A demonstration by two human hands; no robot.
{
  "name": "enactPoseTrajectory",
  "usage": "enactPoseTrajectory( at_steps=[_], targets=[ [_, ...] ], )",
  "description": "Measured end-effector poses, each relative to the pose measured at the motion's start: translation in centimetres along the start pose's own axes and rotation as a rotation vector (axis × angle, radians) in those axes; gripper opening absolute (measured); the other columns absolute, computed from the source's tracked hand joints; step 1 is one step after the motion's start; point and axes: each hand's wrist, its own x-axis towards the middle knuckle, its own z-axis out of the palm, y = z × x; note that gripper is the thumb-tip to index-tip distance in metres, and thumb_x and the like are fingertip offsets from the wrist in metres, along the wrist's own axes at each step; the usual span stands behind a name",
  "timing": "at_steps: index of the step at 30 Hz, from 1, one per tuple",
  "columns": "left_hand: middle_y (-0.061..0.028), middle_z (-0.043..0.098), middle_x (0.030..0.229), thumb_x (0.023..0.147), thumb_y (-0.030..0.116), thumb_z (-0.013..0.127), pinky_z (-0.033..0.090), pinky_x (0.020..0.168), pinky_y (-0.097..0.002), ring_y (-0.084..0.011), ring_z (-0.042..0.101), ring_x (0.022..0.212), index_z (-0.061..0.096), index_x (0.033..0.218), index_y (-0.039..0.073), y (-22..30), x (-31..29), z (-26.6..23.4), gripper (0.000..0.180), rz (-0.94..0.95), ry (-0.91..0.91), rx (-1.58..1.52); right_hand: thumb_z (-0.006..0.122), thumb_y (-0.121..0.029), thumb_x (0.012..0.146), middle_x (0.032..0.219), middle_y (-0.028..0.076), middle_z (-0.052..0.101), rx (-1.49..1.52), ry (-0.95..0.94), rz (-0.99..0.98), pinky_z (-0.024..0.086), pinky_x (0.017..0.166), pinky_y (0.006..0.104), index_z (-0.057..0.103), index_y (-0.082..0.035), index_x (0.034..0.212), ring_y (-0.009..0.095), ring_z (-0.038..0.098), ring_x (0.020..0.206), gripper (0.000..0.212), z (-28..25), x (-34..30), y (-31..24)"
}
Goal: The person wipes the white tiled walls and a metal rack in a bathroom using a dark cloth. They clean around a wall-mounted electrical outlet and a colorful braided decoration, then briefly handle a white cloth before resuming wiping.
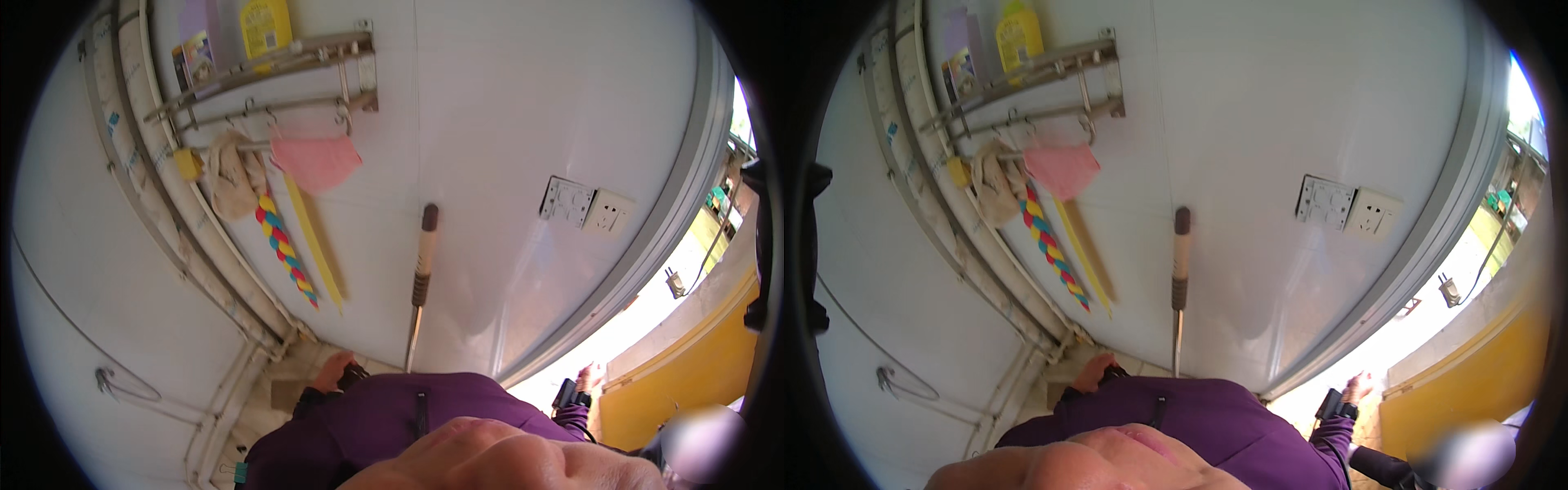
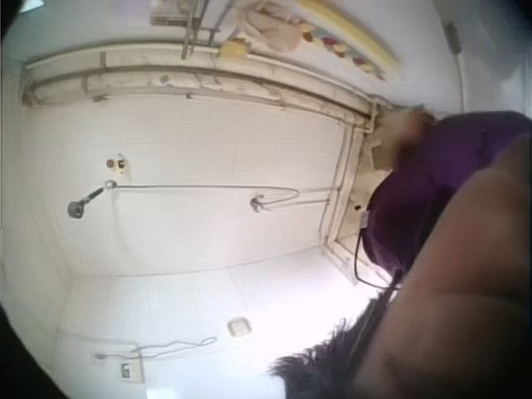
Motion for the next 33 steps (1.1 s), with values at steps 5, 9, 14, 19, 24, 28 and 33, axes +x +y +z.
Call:
enactPoseTrajectory(
  at_steps=[5, 9, 14, 19, 24, 28, 33],
  targets=[
    [-0.0006, 0.056, 0.080, 0.092, 0.024, 0.045, 0.043, 0.070, -0.0260, -0.0098, 0.050, 0.074, 0.056, 0.084, 0.005, 3.8, 5.1, -2.2, 0.024, -0.262, -0.297, -0.267, 0.054, -0.015, 0.087, 0.077, 0.000, 0.053, 0.124, -0.356, -0.605, 0.042, 0.060, 0.0220, 0.053, -0.005, 0.097, 0.009, 0.049, 0.067, 0.014, 9.6, -12.2, -14.1],
    [0.0008, 0.055, 0.083, 0.095, 0.023, 0.042, 0.041, 0.076, -0.0236, -0.0078, 0.050, 0.080, 0.057, 0.090, 0.003, 11.8, 10.0, -1.2, 0.025, 0.050, -0.721, -0.113, 0.055, 0.001, 0.083, 0.085, 0.007, 0.060, -0.137, -1.160, -0.561, 0.049, 0.070, 0.0261, 0.058, 0.002, 0.089, 0.015, 0.060, 0.078, 0.007, 18.0, -23.6, -18.1],
    [-0.0048, 0.051, 0.104, 0.097, 0.021, 0.037, 0.042, 0.081, -0.0259, -0.0125, 0.050, 0.092, 0.051, 0.096, 0.003, 22.4, 10.5, 0.8, 0.023, 0.204, -0.971, -0.274, 0.066, -0.011, 0.079, 0.093, 0.008, 0.064, -0.377, -1.396, -1.014, 0.048, 0.078, 0.0306, 0.058, -0.002, 0.103, 0.018, 0.061, 0.085, 0.027, 25.3, -33.4, -16.5],
    [-0.0070, 0.051, 0.111, 0.098, 0.018, 0.031, 0.043, 0.086, -0.0283, -0.0155, 0.052, 0.100, 0.049, 0.106, 0.003, 23.1, 9.4, 3.6, 0.025, 0.302, -0.825, -0.435, 0.059, -0.021, 0.084, 0.090, 0.017, 0.062, -0.616, -1.451, -0.702, 0.047, 0.073, 0.0340, 0.055, -0.003, 0.107, 0.028, 0.061, 0.081, 0.029, 24.2, -34.9, -15.5],
    [-0.0041, 0.053, 0.107, 0.098, 0.019, 0.032, 0.044, 0.085, -0.0272, -0.0108, 0.052, 0.098, 0.048, 0.114, 0.005, 17.1, 10.3, 4.8, 0.027, 0.127, -0.692, -0.288, 0.053, -0.024, 0.088, 0.082, 0.019, 0.061, -0.644, -1.272, -0.803, 0.045, 0.066, 0.0360, 0.056, -0.001, 0.101, 0.030, 0.058, 0.072, 0.027, 20.6, -31.7, -16.1],
    [-0.0016, 0.054, 0.104, 0.095, 0.018, 0.041, 0.044, 0.077, -0.0223, -0.0089, 0.052, 0.090, 0.047, 0.117, 0.008, 12.1, 8.7, 7.3, 0.026, -0.065, -0.773, -0.218, 0.052, -0.025, 0.089, 0.082, 0.020, 0.060, -0.745, -1.307, -0.736, 0.045, 0.065, 0.0351, 0.056, 0.000, 0.101, 0.034, 0.056, 0.070, 0.028, 17.2, -29.9, -15.1],
    [-0.0004, 0.057, 0.095, 0.091, 0.011, 0.047, 0.046, 0.068, -0.0204, -0.0070, 0.055, 0.080, 0.047, 0.118, 0.007, 10.6, 6.4, 9.5, 0.027, -0.158, -0.803, -0.108, 0.047, -0.022, 0.092, 0.081, 0.015, 0.060, -0.605, -1.339, -0.417, 0.045, 0.071, 0.0313, 0.055, 0.001, 0.103, 0.020, 0.057, 0.077, 0.027, 12.9, -27.0, -13.2]
  ],
)
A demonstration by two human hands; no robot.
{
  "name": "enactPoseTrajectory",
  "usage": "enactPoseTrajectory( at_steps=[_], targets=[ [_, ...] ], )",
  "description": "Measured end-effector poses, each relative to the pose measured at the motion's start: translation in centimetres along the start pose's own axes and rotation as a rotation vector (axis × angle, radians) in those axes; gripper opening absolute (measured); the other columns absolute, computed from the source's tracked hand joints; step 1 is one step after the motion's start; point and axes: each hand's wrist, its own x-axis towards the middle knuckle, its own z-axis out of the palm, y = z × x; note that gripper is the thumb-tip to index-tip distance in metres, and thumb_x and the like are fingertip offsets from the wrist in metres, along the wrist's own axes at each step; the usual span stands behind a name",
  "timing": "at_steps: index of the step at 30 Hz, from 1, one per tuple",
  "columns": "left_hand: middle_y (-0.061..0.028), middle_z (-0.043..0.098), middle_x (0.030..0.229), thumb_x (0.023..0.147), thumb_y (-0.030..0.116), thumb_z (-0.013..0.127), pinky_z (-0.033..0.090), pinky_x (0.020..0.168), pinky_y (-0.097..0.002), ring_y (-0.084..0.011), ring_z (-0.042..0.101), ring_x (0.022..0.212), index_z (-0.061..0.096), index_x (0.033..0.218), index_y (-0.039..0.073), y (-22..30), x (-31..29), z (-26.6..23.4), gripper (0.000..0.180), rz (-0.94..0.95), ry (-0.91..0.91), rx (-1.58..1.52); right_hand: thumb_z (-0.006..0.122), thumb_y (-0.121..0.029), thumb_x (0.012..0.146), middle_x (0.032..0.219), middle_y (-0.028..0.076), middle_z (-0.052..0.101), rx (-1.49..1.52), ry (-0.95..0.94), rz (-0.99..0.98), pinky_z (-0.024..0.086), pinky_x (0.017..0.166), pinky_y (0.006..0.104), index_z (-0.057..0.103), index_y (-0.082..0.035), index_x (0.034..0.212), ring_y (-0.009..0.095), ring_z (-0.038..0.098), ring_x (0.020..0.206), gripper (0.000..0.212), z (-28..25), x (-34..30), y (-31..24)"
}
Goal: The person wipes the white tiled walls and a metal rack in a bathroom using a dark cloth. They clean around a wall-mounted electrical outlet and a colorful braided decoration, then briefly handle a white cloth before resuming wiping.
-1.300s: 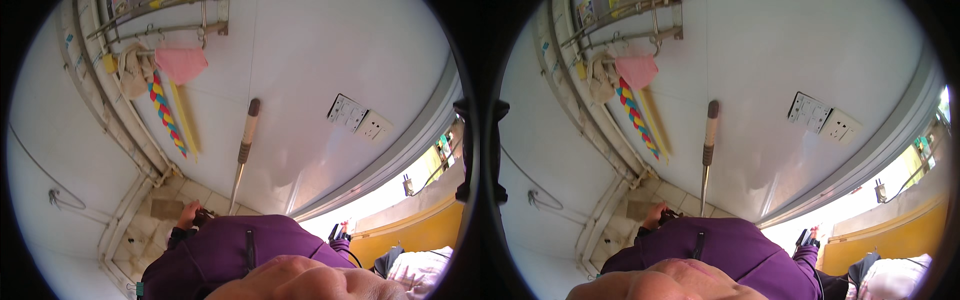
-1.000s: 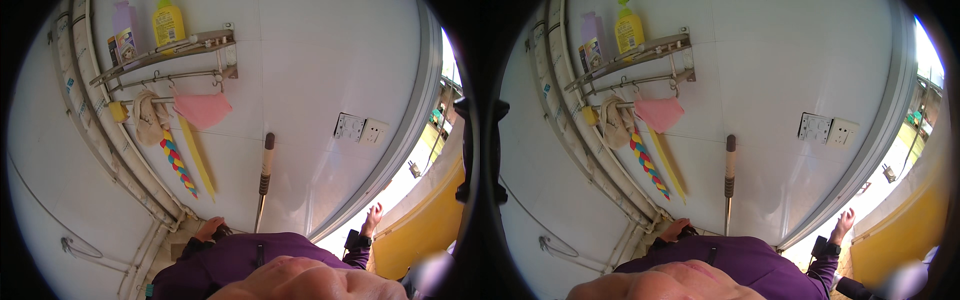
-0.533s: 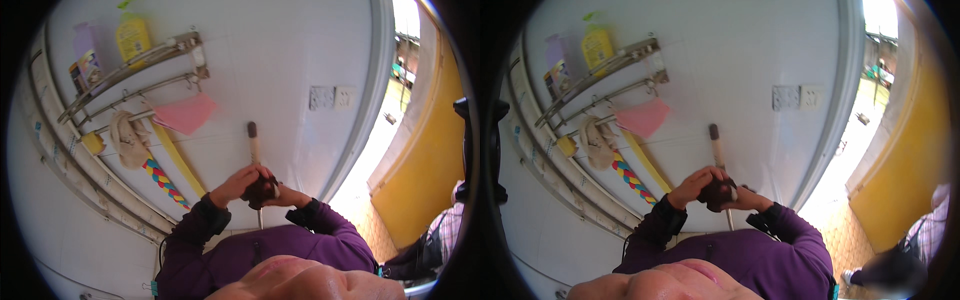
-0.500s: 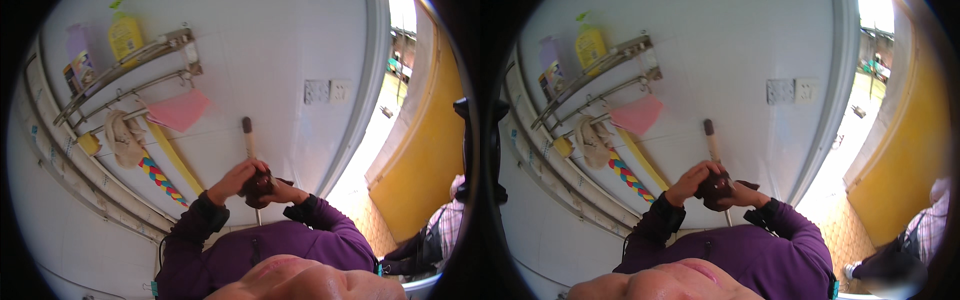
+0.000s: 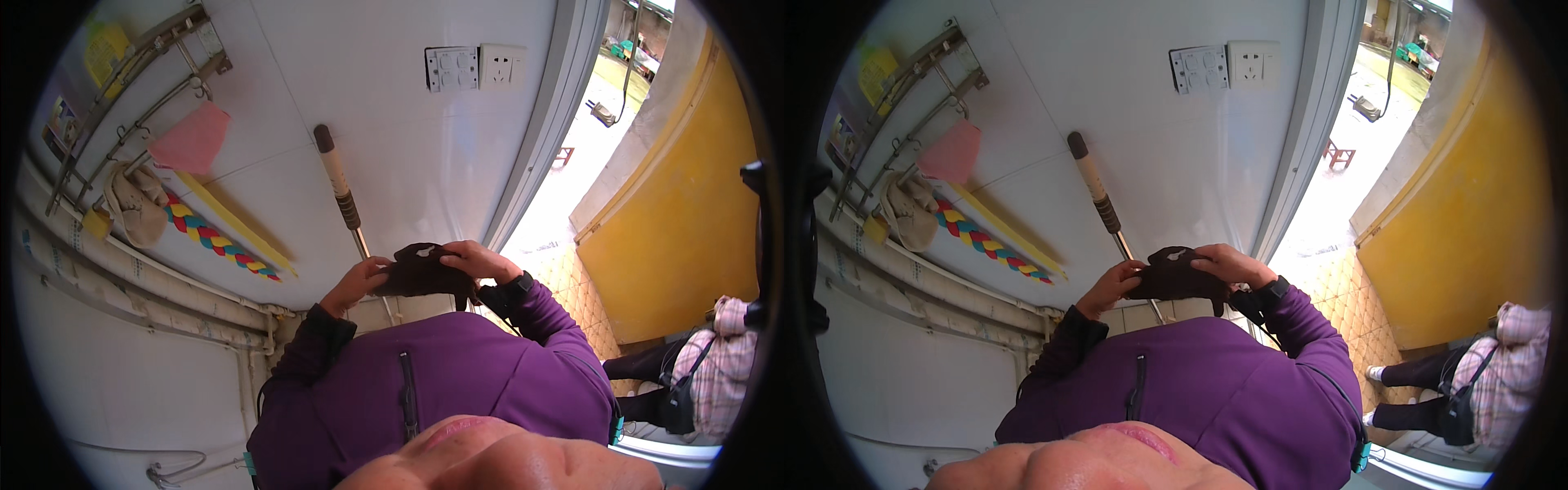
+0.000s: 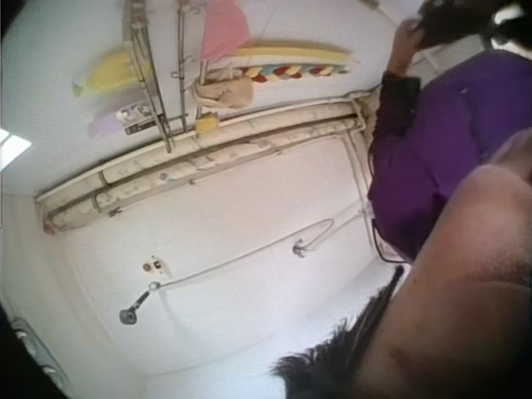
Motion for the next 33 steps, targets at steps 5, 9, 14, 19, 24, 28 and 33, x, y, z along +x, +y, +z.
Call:
enactPoseTrajectory(
  at_steps=[5, 9, 14, 19, 24, 28, 33],
  targets=[
    [0.0004, 0.058, 0.085, 0.087, 0.014, 0.054, 0.044, 0.061, -0.0214, -0.0057, 0.054, 0.074, 0.050, 0.113, 0.007, -1.4, 1.8, 1.9, 0.027, 0.033, 0.158, -0.160, 0.046, -0.026, 0.094, 0.090, 0.003, 0.060, 0.316, -0.022, -0.094, 0.044, 0.076, 0.0271, 0.056, 0.001, 0.104, 0.012, 0.053, 0.085, 0.030, -0.7, -1.4, 2.5],
    [-0.0011, 0.058, 0.086, 0.084, 0.014, 0.057, 0.045, 0.060, -0.0226, -0.0080, 0.055, 0.073, 0.051, 0.110, 0.007, -2.4, 3.7, 0.4, 0.027, 0.083, 0.561, -0.114, 0.048, -0.024, 0.093, 0.097, 0.003, 0.060, 0.689, 0.269, -0.117, 0.044, 0.081, 0.0245, 0.057, -0.001, 0.107, 0.010, 0.054, 0.089, 0.029, -5.3, -1.4, 1.1],
    [0.0002, 0.057, 0.087, 0.083, 0.015, 0.059, 0.043, 0.062, -0.0221, -0.0081, 0.052, 0.074, 0.053, 0.106, 0.008, -0.8, 3.2, -2.7, 0.026, 0.256, 0.880, -0.033, 0.051, -0.020, 0.091, 0.094, 0.007, 0.061, 0.036, 0.864, -0.653, 0.047, 0.076, 0.0258, 0.054, -0.003, 0.113, 0.014, 0.058, 0.086, 0.027, -18.2, -2.4, -7.5],
    [0.0023, 0.056, 0.087, 0.083, 0.015, 0.059, 0.042, 0.067, -0.0223, -0.0075, 0.052, 0.077, 0.055, 0.102, 0.010, -0.5, 1.9, -3.4, 0.021, 0.210, 0.912, -0.232, 0.060, -0.023, 0.082, 0.097, 0.020, 0.061, -1.226, 1.329, -0.171, 0.050, 0.073, 0.0370, 0.054, 0.000, 0.106, 0.035, 0.060, 0.087, 0.034, -27.7, 2.1, -14.6],
    [0.0026, 0.056, 0.084, 0.083, 0.013, 0.059, 0.042, 0.066, -0.0216, -0.0071, 0.052, 0.075, 0.056, 0.098, 0.010, -3.4, 0.0, -4.7, 0.016, 0.148, 0.904, -0.426, 0.050, -0.006, 0.075, 0.076, 0.017, 0.062, -1.494, 1.042, -0.102, 0.052, 0.061, 0.0386, 0.062, 0.000, 0.078, 0.032, 0.063, 0.070, 0.014, -29.9, 5.7, -12.8],
    [0.0016, 0.056, 0.083, 0.084, 0.011, 0.058, 0.042, 0.063, -0.0193, -0.0066, 0.051, 0.072, 0.055, 0.097, 0.009, -4.3, -0.6, -5.7, 0.013, 0.203, 0.892, -0.516, 0.060, -0.021, 0.077, 0.076, 0.018, 0.062, -1.482, 0.864, -0.231, 0.051, 0.062, 0.0400, 0.063, -0.001, 0.074, 0.033, 0.062, 0.070, 0.020, -26.4, 8.6, -14.8],
    [-0.0005, 0.057, 0.086, 0.085, 0.009, 0.057, 0.044, 0.062, -0.0212, -0.0089, 0.053, 0.072, 0.055, 0.098, 0.009, -3.2, -0.6, -5.8, 0.013, 0.308, 0.809, -0.530, 0.060, -0.020, 0.077, 0.080, 0.017, 0.063, -1.443, 0.732, -0.477, 0.050, 0.065, 0.0391, 0.063, -0.004, 0.085, 0.033, 0.062, 0.072, 0.018, -21.9, 12.8, -17.6]
  ],
)
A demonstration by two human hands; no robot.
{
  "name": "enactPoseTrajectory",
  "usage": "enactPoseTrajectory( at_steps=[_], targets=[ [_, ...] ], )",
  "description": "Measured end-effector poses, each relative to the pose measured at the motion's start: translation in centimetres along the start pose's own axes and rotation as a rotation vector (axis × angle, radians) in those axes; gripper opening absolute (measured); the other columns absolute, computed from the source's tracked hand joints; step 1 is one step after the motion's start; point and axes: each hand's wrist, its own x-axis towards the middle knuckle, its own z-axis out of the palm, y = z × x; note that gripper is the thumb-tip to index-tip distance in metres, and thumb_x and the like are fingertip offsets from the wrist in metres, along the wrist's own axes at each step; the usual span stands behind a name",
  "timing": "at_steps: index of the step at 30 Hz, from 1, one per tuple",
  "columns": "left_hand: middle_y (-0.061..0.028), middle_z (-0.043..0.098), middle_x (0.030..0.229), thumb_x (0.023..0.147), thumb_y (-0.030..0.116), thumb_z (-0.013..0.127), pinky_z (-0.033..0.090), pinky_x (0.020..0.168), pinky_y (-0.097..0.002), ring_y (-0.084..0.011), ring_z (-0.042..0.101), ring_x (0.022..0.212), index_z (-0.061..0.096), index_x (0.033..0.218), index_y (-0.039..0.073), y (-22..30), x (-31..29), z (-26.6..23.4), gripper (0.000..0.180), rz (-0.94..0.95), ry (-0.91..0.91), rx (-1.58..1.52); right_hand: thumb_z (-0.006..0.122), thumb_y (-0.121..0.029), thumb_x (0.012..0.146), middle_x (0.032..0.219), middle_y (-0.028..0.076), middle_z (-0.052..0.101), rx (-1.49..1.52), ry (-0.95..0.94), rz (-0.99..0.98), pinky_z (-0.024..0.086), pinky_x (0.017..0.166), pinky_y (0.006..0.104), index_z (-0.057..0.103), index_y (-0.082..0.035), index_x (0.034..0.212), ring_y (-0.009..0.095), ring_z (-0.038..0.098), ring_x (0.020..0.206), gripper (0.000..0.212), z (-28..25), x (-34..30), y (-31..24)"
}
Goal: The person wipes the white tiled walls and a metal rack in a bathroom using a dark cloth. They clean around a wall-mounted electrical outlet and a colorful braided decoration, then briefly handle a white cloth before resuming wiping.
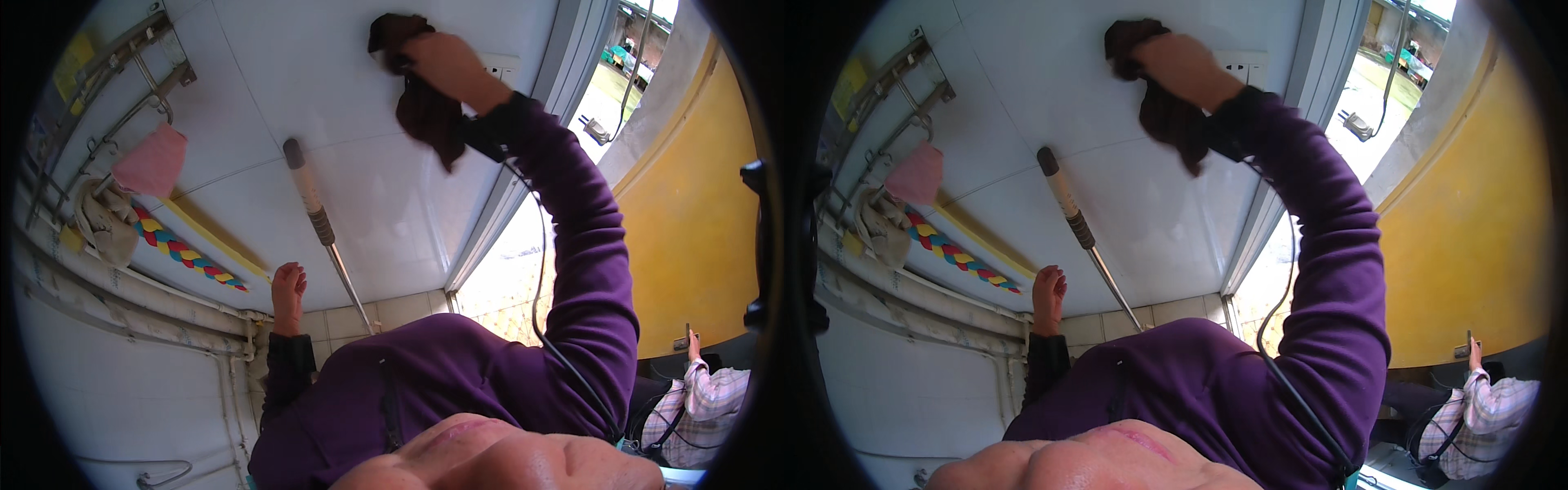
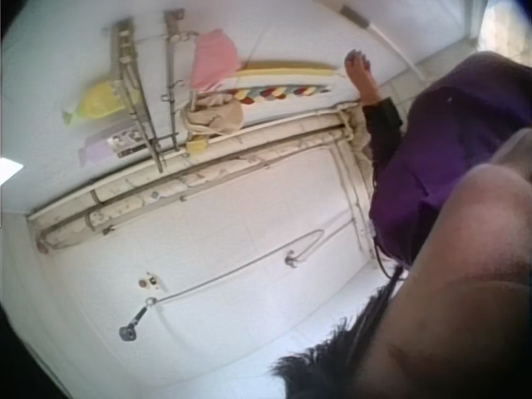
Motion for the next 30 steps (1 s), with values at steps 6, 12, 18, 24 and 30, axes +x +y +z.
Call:
enactPoseTrajectory(
  at_steps=[6, 12, 18, 24, 30],
  targets=[
    [0.0003, 0.056, 0.085, 0.085, 0.010, 0.056, 0.042, 0.062, -0.0204, -0.0071, 0.051, 0.072, 0.054, 0.097, 0.008, 1.1, -2.7, -3.6, 0.012, -0.024, 0.090, 0.021, 0.060, -0.025, 0.079, 0.071, 0.018, 0.064, 0.114, 0.205, 0.256, 0.052, 0.060, 0.0395, 0.063, -0.003, 0.086, 0.033, 0.063, 0.064, 0.023, -2.0, -3.4, 8.5],
    [-0.0005, 0.056, 0.084, 0.086, 0.009, 0.054, 0.043, 0.064, -0.0208, -0.0079, 0.052, 0.072, 0.054, 0.098, 0.007, 3.3, -2.2, -1.8, 0.012, 0.020, -0.018, -0.006, 0.055, -0.015, 0.076, 0.070, 0.019, 0.063, 0.245, 0.201, 0.045, 0.051, 0.061, 0.0428, 0.065, -0.001, 0.075, 0.033, 0.063, 0.066, 0.017, 1.9, 5.9, -4.7],
    [-0.0021, 0.056, 0.083, 0.086, 0.007, 0.054, 0.044, 0.063, -0.0220, -0.0109, 0.052, 0.072, 0.054, 0.097, 0.007, 3.1, -2.8, 0.6, 0.011, 0.013, -0.185, -0.138, 0.064, -0.025, 0.074, 0.086, 0.019, 0.063, 0.753, 0.372, 0.193, 0.050, 0.073, 0.0395, 0.057, -0.001, 0.098, 0.034, 0.062, 0.082, 0.034, 1.0, 5.9, -9.1],
    [-0.0004, 0.056, 0.082, 0.086, 0.007, 0.054, 0.045, 0.061, -0.0211, -0.0104, 0.054, 0.072, 0.053, 0.096, 0.008, 3.4, -4.7, -6.4, 0.010, 0.005, 0.017, -0.180, 0.054, -0.023, 0.085, 0.094, 0.012, 0.061, 0.544, 0.777, 0.539, 0.047, 0.075, 0.0349, 0.057, -0.004, 0.105, 0.026, 0.059, 0.084, 0.028, -4.1, -3.8, 9.1],
    [-0.0008, 0.057, 0.084, 0.088, 0.009, 0.053, 0.047, 0.063, -0.0236, -0.0112, 0.055, 0.074, 0.053, 0.097, 0.009, 2.3, -5.7, -9.2, 0.010, 0.017, 0.078, -0.309, 0.059, -0.022, 0.079, 0.101, 0.013, 0.060, -0.240, 1.066, 0.333, 0.043, 0.080, 0.0388, 0.063, -0.010, 0.104, 0.031, 0.055, 0.093, 0.028, -1.0, 1.9, 12.7]
  ],
)
